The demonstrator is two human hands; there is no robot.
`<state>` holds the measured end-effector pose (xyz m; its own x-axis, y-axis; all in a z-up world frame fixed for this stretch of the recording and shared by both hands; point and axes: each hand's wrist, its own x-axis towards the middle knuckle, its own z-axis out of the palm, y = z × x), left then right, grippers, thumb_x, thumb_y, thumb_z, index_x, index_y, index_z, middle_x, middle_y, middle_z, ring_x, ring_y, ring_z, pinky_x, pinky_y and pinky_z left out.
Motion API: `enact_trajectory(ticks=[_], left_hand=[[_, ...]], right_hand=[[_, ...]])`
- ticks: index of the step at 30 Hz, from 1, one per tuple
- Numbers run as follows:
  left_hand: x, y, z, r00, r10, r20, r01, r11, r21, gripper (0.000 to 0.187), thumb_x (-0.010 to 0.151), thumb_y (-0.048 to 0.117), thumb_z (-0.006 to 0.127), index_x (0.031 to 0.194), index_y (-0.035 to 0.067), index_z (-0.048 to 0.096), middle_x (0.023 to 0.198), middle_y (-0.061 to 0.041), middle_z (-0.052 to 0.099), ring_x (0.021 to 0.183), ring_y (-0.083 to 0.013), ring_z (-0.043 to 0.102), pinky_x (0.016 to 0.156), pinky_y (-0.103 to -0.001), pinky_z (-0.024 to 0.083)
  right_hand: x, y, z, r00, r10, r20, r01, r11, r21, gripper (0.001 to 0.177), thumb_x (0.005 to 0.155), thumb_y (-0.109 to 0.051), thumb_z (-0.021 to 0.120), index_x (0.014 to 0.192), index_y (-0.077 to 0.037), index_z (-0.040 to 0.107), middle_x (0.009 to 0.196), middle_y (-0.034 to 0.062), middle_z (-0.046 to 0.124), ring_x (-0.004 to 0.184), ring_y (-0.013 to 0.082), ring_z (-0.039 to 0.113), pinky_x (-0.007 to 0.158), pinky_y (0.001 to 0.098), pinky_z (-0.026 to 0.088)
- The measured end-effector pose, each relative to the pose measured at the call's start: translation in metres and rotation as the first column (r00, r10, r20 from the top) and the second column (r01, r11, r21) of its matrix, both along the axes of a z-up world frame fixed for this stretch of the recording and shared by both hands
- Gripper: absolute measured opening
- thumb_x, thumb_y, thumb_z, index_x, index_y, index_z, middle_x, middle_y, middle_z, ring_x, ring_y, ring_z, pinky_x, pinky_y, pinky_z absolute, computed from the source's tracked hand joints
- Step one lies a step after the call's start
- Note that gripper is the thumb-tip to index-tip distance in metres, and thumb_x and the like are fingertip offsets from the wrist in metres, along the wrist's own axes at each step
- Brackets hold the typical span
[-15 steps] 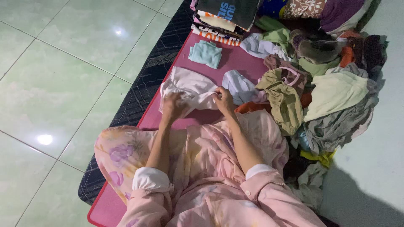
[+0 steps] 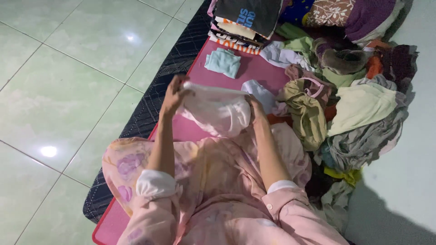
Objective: Folding various items of laundry including underwear on a mattress.
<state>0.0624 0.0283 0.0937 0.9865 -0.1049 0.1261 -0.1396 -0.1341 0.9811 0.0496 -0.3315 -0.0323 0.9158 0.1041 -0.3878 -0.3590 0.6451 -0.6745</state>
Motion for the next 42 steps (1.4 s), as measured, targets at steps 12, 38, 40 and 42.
enact_trajectory(ticks=[12,38,40,42], left_hand=[[-0.025,-0.044,-0.109,0.875,0.413,0.254,-0.485,0.744,0.459,0.049,0.085,0.032,0.080,0.122,0.007,0.059,0.115,-0.021,0.062,0.097,-0.0446,0.064,0.076,-0.054,0.053],[-0.021,-0.037,-0.169,0.903,0.321,0.284,-0.423,0.774,0.471,0.047,0.082,0.001,0.065,0.129,0.005,0.064,0.104,-0.019,0.067,0.088,-0.0360,0.069,0.072,-0.045,0.055],[-0.012,-0.026,-0.192,0.876,0.439,0.200,-0.481,0.824,0.299,0.035,0.081,0.001,0.066,0.115,0.007,0.072,0.092,-0.015,0.072,0.083,-0.0296,0.072,0.072,-0.039,0.056],[-0.006,-0.009,-0.211,0.889,0.358,-0.284,-0.442,0.831,-0.337,0.034,0.080,-0.008,0.052,0.107,-0.002,0.072,0.082,-0.003,0.067,0.068,-0.0159,0.058,0.060,-0.032,0.045]], right_hand=[[0.005,0.016,-0.036,0.911,0.001,0.413,0.399,0.255,-0.881,0.020,0.098,-0.022,0.071,0.113,-0.009,0.067,0.108,0.0093,0.071,0.093,0.0202,0.072,0.083,0.0361,0.058],[-0.008,0.066,-0.023,0.955,0.200,0.218,0.226,-0.017,-0.974,0.016,0.092,-0.017,0.068,0.102,-0.005,0.067,0.103,0.0197,0.070,0.096,0.0389,0.068,0.080,0.0498,0.054],[-0.006,0.056,-0.009,0.981,0.104,0.167,0.150,0.151,-0.977,0.015,0.094,-0.018,0.068,0.102,-0.004,0.067,0.101,0.0180,0.072,0.093,0.0359,0.070,0.080,0.0478,0.055],[-0.011,0.049,0.017,0.999,-0.034,0.024,0.041,0.793,-0.608,0.013,0.092,-0.015,0.066,0.102,-0.007,0.067,0.096,0.0122,0.072,0.086,0.0265,0.072,0.074,0.0427,0.058]])
